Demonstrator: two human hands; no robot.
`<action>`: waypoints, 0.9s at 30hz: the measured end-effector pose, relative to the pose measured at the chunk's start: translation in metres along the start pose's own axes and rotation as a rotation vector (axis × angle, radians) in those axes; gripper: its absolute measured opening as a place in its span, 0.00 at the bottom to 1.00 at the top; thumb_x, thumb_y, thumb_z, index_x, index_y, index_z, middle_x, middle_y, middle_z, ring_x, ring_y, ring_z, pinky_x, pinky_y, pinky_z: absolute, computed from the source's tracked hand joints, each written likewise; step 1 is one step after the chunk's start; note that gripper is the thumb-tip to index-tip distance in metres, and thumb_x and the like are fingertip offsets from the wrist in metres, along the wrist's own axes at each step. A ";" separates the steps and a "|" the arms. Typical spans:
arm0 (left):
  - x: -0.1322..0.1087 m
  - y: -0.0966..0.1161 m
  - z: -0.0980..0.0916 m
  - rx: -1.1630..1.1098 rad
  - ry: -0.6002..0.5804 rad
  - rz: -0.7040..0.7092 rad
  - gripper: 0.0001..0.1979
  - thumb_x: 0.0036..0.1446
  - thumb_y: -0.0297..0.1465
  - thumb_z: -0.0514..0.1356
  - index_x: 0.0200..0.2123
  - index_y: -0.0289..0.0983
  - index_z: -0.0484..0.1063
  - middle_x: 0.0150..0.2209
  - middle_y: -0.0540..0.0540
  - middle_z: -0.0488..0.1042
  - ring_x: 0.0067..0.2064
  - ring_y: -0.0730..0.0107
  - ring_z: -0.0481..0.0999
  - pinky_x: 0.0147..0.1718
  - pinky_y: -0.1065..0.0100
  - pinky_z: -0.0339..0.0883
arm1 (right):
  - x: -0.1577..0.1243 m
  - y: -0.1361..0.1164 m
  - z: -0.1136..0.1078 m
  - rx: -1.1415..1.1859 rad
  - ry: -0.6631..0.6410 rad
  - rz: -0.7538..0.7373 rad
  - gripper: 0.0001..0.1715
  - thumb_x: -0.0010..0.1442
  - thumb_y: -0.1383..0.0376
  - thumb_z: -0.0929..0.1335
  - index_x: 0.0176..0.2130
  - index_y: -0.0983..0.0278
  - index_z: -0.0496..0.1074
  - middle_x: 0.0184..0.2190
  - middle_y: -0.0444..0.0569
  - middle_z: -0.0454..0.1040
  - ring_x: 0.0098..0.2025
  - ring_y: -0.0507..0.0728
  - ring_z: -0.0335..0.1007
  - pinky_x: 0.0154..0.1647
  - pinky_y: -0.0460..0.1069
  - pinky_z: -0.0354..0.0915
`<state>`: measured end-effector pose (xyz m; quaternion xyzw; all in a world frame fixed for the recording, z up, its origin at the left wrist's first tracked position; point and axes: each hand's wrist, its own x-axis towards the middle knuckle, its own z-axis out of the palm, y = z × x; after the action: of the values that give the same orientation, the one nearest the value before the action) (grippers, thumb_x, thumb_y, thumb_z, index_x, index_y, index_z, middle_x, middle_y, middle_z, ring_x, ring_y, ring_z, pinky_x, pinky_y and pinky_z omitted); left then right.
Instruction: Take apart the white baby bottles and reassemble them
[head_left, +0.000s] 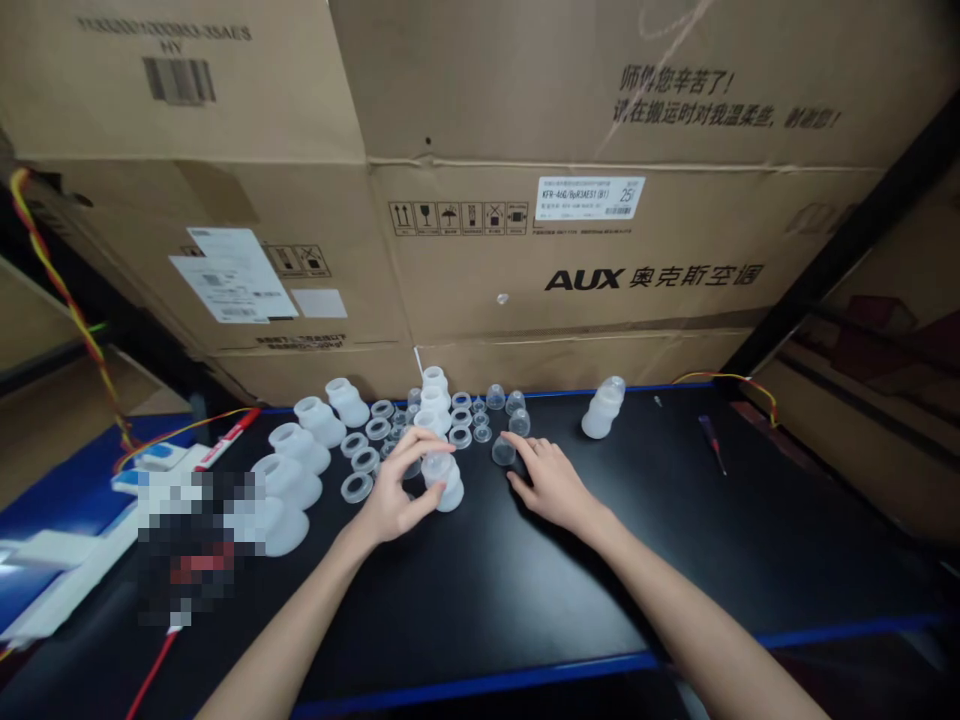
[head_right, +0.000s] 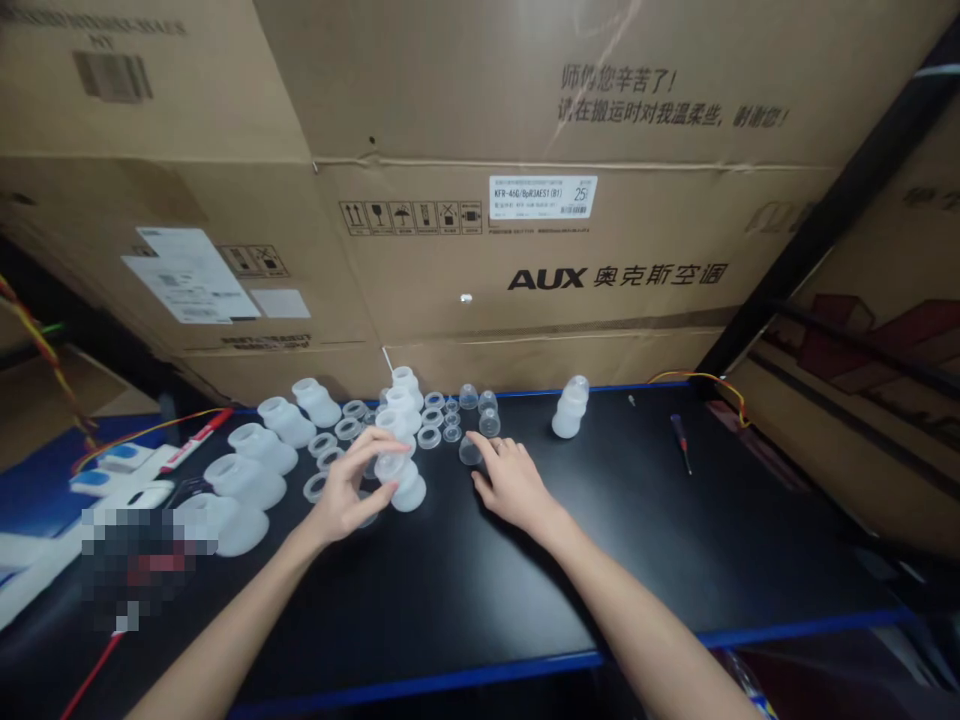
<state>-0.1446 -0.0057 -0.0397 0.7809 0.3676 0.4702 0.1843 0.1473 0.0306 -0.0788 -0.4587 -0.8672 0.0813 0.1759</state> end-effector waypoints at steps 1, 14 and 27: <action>0.000 0.000 0.002 -0.010 0.002 0.003 0.16 0.62 0.30 0.64 0.53 0.39 0.80 0.47 0.41 0.74 0.49 0.57 0.77 0.52 0.56 0.72 | 0.000 0.000 0.000 0.002 0.001 0.001 0.37 0.73 0.65 0.68 0.75 0.63 0.58 0.61 0.59 0.75 0.59 0.67 0.71 0.60 0.60 0.66; -0.003 -0.001 0.002 0.086 0.015 -0.067 0.19 0.57 0.29 0.66 0.53 0.38 0.80 0.51 0.39 0.83 0.52 0.51 0.83 0.55 0.53 0.76 | 0.002 -0.008 -0.007 0.003 0.025 0.048 0.26 0.73 0.64 0.68 0.67 0.62 0.64 0.54 0.57 0.78 0.53 0.66 0.75 0.55 0.57 0.67; -0.019 0.026 0.059 -0.015 0.035 0.081 0.25 0.63 0.32 0.70 0.63 0.40 0.77 0.54 0.36 0.81 0.53 0.52 0.83 0.53 0.53 0.79 | 0.002 -0.014 -0.011 0.095 0.186 -0.054 0.19 0.77 0.57 0.66 0.61 0.63 0.74 0.60 0.58 0.76 0.59 0.66 0.72 0.59 0.61 0.67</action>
<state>-0.0888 -0.0332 -0.0632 0.7854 0.3351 0.4938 0.1644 0.1398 0.0243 -0.0643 -0.4320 -0.8542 0.0745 0.2795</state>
